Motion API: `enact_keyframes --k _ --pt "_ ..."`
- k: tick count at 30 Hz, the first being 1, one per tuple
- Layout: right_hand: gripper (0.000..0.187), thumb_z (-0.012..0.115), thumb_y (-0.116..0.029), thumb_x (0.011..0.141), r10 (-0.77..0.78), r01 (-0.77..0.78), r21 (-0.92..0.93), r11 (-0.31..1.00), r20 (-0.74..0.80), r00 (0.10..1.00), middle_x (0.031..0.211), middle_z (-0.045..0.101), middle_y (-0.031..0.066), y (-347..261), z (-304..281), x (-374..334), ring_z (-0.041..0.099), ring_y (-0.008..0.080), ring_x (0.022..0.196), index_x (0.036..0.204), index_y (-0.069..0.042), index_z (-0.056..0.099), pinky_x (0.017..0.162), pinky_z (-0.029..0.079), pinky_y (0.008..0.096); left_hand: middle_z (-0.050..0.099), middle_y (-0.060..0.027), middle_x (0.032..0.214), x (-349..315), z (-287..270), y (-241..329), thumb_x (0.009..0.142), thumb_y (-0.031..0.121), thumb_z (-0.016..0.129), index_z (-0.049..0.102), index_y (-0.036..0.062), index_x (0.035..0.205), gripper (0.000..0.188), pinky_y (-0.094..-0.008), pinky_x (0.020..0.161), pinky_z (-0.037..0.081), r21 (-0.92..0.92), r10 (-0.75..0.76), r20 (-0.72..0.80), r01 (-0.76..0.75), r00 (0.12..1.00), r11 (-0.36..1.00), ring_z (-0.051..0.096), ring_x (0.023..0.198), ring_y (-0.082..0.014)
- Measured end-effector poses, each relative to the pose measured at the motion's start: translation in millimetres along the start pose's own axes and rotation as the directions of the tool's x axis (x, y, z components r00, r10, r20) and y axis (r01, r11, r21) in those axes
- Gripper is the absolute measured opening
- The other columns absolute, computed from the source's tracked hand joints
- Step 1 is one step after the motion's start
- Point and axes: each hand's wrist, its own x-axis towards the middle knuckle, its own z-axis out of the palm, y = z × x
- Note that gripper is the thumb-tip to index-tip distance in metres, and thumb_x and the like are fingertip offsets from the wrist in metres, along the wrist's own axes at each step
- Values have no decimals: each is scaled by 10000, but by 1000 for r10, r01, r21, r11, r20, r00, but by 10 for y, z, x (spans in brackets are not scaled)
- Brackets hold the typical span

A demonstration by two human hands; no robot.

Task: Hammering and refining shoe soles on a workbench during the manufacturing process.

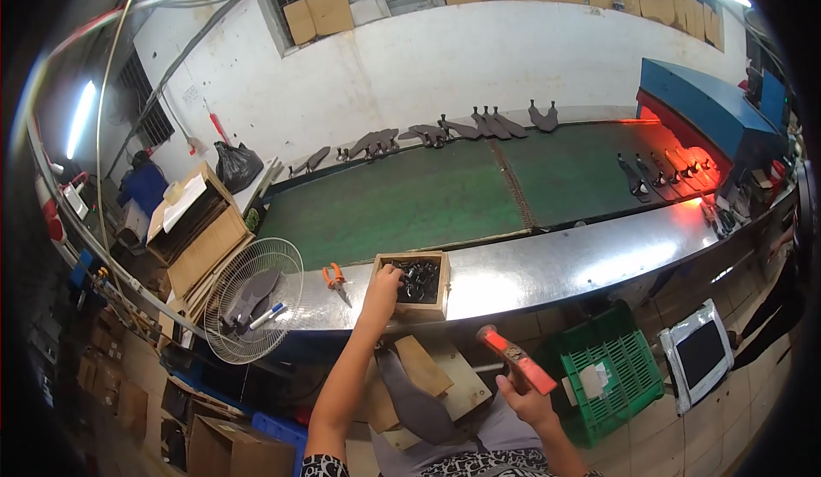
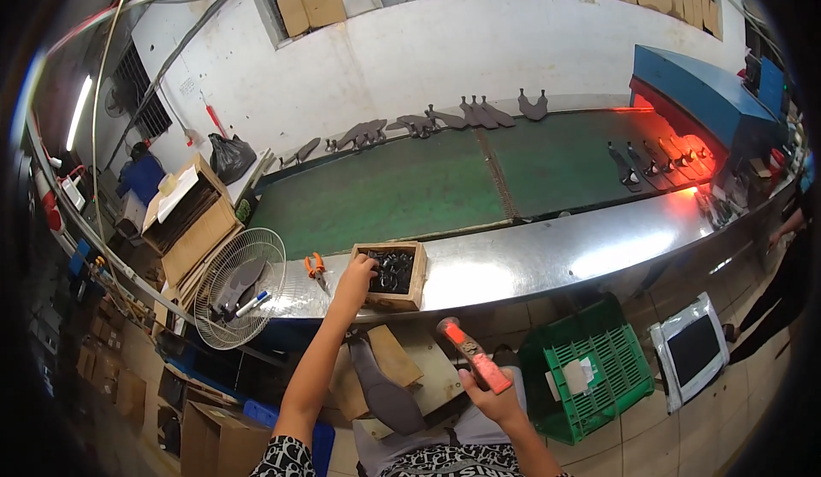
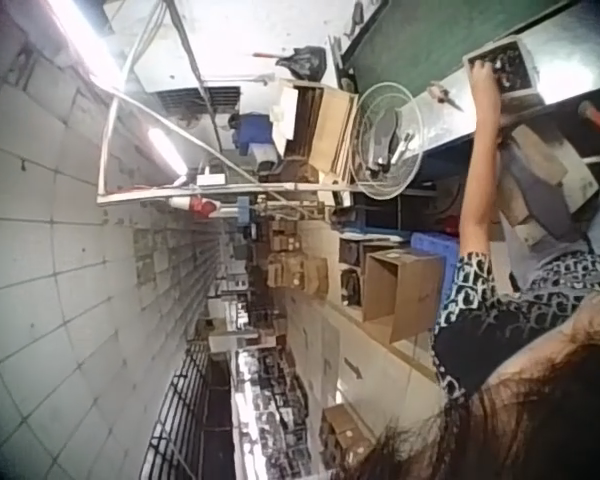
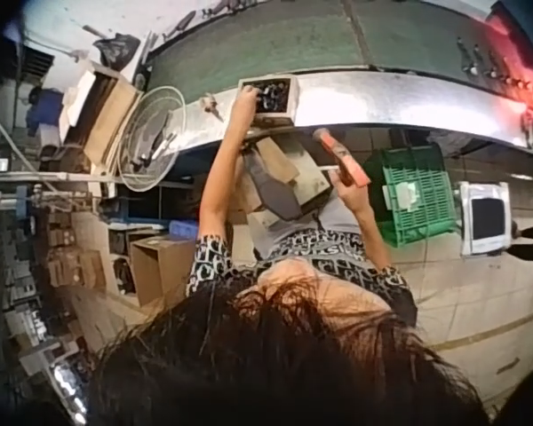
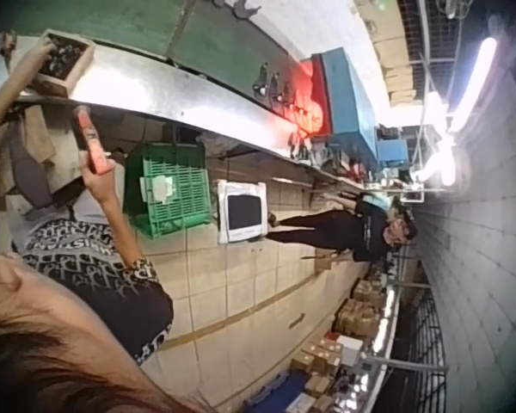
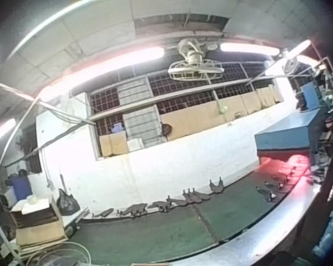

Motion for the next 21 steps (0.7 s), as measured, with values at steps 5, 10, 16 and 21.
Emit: enact_keyframes --k 5,10,16,21 --pt "226 705 -166 857 -120 126 -158 979 48 992 541 574 62 -145 -16 64 541 129 449 719 -9 618 460 411 320 650 -120 960 11 -131 53 780 -1 676 639 -7 873 100 -382 743 531 -11 -28 -79 27 996 1000 654 887 -308" --pt "201 730 -190 865 64 -72 102 992 79 995 705 649 2 -232 48 180 571 46 639 898 3 684 599 470 238 670 -171 1122 -204 -483 553 850 -14 681 612 -45 861 76 -284 823 546 -665 -341 -35 233 939 710 681 912 -167" --pt "307 662 -161 930 -93 -40 393 919 315 945 1009 665 33 -667 396 391 626 105 936 1191 -10 601 764 516 262 670 -128 1052 -1058 -1084 1642 738 -95 762 524 -9 1092 436 -277 816 503 -837 -272 -274 -89 922 539 630 962 -161" --pt "396 639 -153 942 -62 -256 469 846 562 825 1242 563 79 -976 512 411 569 164 1126 1296 -25 514 872 501 293 691 -85 954 -1283 -1340 1841 729 -60 765 7 -28 1500 1082 -330 883 465 -451 -61 -422 -151 905 880 601 927 -188"
